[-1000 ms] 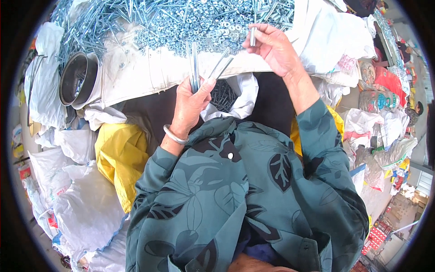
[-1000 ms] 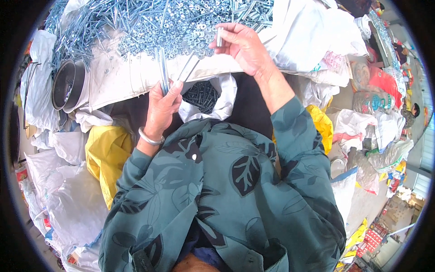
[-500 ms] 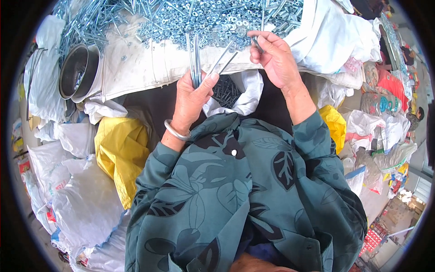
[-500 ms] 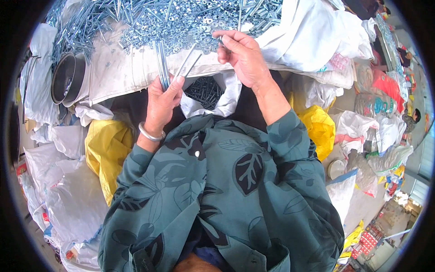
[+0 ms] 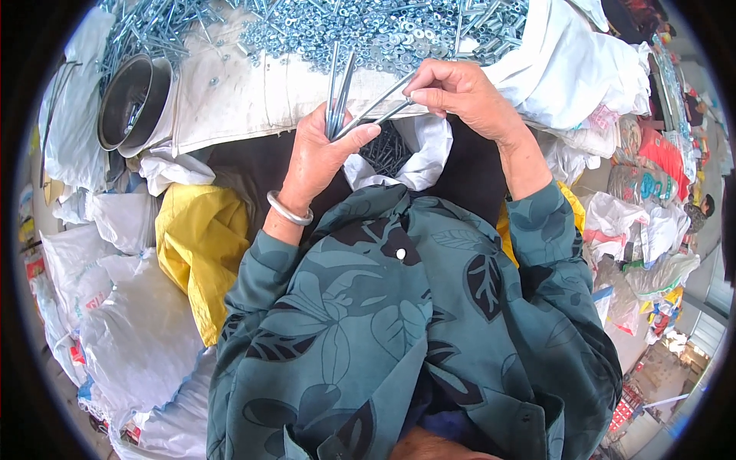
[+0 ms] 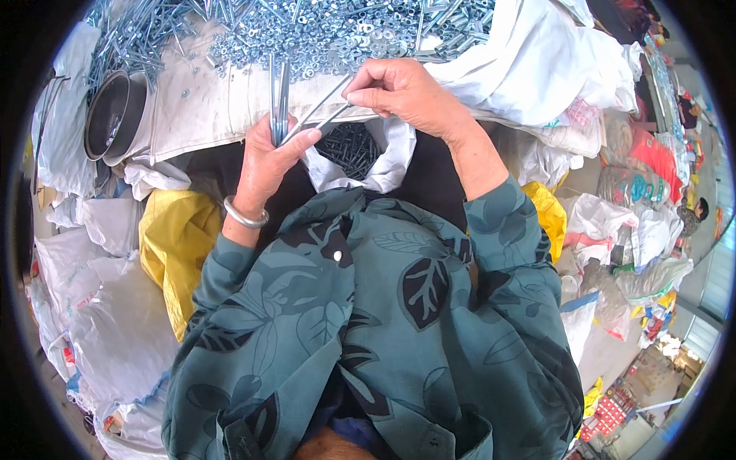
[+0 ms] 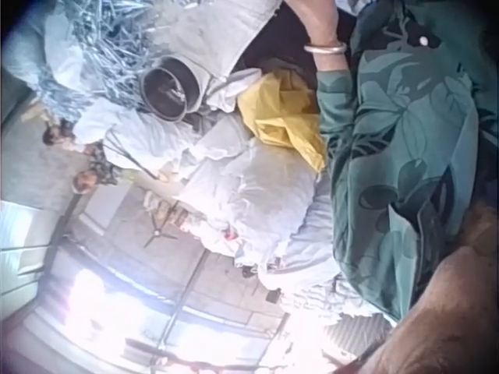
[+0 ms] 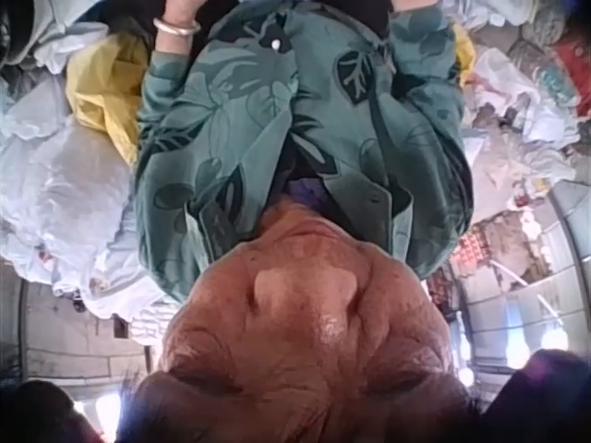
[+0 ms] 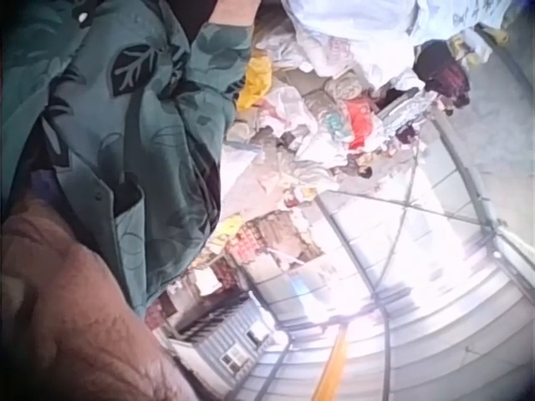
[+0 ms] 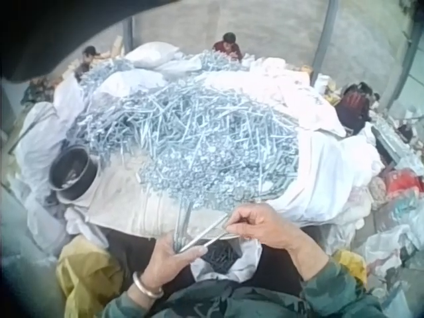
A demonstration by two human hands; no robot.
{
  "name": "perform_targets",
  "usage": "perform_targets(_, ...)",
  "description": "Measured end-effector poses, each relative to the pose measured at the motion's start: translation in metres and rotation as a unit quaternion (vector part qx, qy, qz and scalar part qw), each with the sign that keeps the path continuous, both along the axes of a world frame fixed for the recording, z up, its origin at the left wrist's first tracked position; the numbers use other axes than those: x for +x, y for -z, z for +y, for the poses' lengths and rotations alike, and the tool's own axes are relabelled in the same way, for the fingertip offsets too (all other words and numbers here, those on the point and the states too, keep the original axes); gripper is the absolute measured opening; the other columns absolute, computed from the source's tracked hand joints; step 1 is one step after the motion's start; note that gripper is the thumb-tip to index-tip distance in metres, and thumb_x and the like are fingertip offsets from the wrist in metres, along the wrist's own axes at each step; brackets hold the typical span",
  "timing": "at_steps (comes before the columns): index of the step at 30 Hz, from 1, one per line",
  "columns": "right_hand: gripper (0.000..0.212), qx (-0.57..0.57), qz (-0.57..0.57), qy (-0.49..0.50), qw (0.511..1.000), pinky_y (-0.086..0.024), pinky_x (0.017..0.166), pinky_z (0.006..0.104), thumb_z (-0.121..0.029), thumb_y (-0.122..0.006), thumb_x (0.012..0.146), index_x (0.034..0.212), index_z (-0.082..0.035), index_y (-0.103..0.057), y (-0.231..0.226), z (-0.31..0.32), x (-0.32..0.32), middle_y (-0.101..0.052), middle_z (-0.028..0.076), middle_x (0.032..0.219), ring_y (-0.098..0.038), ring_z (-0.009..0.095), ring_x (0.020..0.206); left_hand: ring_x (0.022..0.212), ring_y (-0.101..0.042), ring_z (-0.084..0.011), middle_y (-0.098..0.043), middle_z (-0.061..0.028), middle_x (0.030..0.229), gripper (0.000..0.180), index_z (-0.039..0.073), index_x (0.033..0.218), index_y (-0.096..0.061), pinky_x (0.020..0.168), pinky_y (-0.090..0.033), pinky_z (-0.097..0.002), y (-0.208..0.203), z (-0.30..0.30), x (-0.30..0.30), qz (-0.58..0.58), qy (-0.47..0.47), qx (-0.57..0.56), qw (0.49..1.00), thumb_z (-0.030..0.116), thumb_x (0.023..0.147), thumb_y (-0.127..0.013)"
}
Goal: The person assembles washers and nuts onto long metal expansion bolts by hand at a workstation.
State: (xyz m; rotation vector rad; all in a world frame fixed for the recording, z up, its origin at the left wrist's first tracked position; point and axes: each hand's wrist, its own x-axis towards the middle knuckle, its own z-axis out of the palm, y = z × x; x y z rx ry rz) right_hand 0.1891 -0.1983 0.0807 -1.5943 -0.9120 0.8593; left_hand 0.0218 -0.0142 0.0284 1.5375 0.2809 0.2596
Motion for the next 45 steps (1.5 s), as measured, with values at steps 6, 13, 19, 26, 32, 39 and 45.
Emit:
perform_targets(6,0.024,0.061,0.11,0.056,0.99,-0.051,0.066,0.024,-0.016,-0.054,0.1,0.113,0.001,-0.062,-0.001,0.02,-0.012,-0.064,0.005,0.092,-0.061,0.01,0.072,0.049,-0.04,-0.0023,-0.049,0.0056,0.06,0.024,0.011,0.08,-0.054,0.043,-0.029,-0.0194,0.011,-0.008,0.004,0.027,-0.064,-0.152,0.986,0.025,0.092,-0.071)
perform_targets(13,0.034,0.066,-0.022,0.064,0.996,-0.053,0.071,0.0273,-0.02,-0.045,0.104,0.13,0.001,-0.05,0.002,0.038,-0.012,-0.065,0.01,0.102,-0.064,0.013,0.077,0.048,-0.038,-0.0028,-0.047,0.0055,0.059,0.024,0.011,0.081,-0.053,0.042,-0.026,-0.0198,0.017,-0.008,0.007,0.002,-0.078,-0.134,0.988,0.026,0.097,-0.063)
perform_targets(19,0.034,0.03,0.075,0.054,0.995,-0.052,0.065,0.0256,-0.021,-0.046,0.102,0.128,0.002,-0.051,0.005,0.044,-0.009,-0.067,0.009,0.095,-0.068,0.014,0.075,0.054,-0.046,-0.0018,-0.051,0.0056,0.066,0.027,0.009,0.087,-0.057,0.047,-0.038,-0.018,0.023,-0.001,0.006,-0.012,-0.088,-0.147,0.985,0.033,0.096,-0.064)
perform_targets(26,0.034,0.031,-0.088,0.085,0.992,-0.051,0.069,0.0278,-0.027,-0.046,0.103,0.119,-0.001,-0.058,0.01,0.039,0.002,-0.067,0.008,0.094,-0.066,0.014,0.077,0.052,-0.039,-0.0035,-0.044,0.0054,0.065,0.026,0.01,0.083,-0.051,0.044,-0.032,-0.0204,0.025,-0.001,0.009,-0.048,-0.136,-0.199,0.969,0.028,0.1,-0.056)
perform_targets(32,0.009,-0.158,-0.528,0.086,0.83,-0.048,0.069,0.0502,-0.009,-0.055,0.089,0.085,-0.001,-0.057,0.059,0.017,0.005,-0.055,0.016,0.088,-0.061,0.039,0.08,0.05,-0.036,-0.006,-0.041,0.0035,0.066,0.029,0.011,0.08,-0.048,0.042,-0.027,-0.022,0.021,0.003,0.01,-0.061,-0.16,-0.229,0.958,0.029,0.102,-0.054)
perform_targets(39,0.01,-0.123,-0.505,0.104,0.848,-0.05,0.072,0.0499,-0.004,-0.056,0.084,0.093,-0.002,-0.06,0.072,0.026,0.0,-0.056,0.016,0.093,-0.062,0.039,0.083,0.048,-0.035,-0.006,-0.04,0.0036,0.066,0.027,0.011,0.081,-0.048,0.041,-0.026,-0.0225,0.016,0.005,0.01,-0.085,-0.149,-0.241,0.955,0.029,0.101,-0.055)
perform_targets(45,0.017,-0.121,-0.497,0.104,0.853,-0.05,0.075,0.0472,-0.006,-0.058,0.086,0.103,-0.006,-0.063,0.083,0.035,0.005,-0.057,0.016,0.098,-0.062,0.04,0.091,0.047,-0.036,-0.0063,-0.041,0.0036,0.065,0.026,0.011,0.082,-0.049,0.04,-0.026,-0.0224,0.016,0.005,0.011,-0.086,-0.14,-0.238,0.957,0.027,0.102,-0.054)
